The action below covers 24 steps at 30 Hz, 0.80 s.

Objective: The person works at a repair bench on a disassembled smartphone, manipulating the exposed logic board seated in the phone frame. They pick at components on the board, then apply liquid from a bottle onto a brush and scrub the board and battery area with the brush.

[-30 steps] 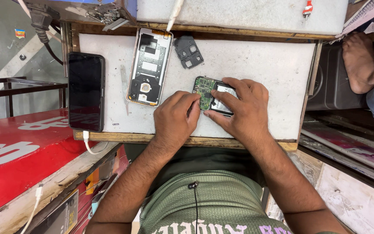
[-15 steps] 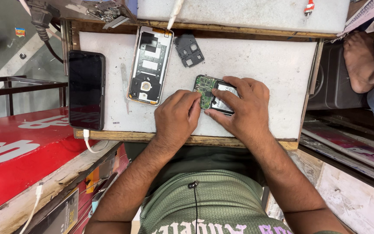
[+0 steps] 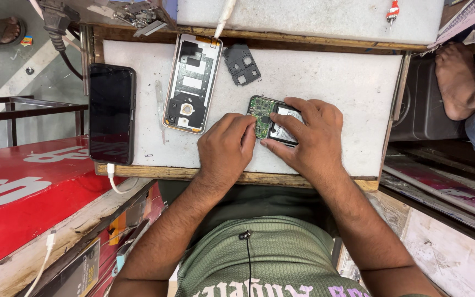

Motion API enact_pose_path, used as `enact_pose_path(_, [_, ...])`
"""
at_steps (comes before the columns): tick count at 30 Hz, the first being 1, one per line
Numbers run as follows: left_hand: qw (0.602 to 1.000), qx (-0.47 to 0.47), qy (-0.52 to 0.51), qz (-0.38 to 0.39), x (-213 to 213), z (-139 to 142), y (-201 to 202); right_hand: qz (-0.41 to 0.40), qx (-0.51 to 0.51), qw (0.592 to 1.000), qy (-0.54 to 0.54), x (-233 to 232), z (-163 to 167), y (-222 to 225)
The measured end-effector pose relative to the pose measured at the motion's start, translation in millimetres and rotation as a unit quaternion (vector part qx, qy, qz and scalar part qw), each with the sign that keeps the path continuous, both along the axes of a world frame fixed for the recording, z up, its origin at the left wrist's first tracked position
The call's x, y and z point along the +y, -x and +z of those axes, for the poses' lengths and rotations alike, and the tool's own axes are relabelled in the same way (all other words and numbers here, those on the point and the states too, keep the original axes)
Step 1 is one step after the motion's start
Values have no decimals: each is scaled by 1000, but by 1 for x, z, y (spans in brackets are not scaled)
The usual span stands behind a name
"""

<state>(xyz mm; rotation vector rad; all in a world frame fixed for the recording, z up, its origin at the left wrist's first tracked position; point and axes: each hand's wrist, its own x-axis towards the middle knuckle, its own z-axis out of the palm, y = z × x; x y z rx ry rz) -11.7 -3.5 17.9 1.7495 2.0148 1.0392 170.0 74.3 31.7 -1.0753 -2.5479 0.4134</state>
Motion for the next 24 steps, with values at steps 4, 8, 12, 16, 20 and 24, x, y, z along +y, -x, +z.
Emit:
enact_pose_path(4, [999,-46,3,-1,-2,2,1,16,11,1000,-8,1,0,-3])
enact_pose_path(8, [993,-116,4,21,-17,6,9,62,22,997,27,8,3,-13])
enact_pose_path(12, [993,-102,36,57,-29,11,16,114,-31,992,49,20,11,-22])
enact_pose_path(16, [999,1,22,45,-30,16,13,126,-36,989,63,19,18,-18])
enact_pose_path(20, [998,31,44,36,-29,18,10,111,-34,992,58,6,18,-7])
enact_pose_path(24, [995,-89,22,31,-25,17,2,87,-14,995,50,3,14,-3])
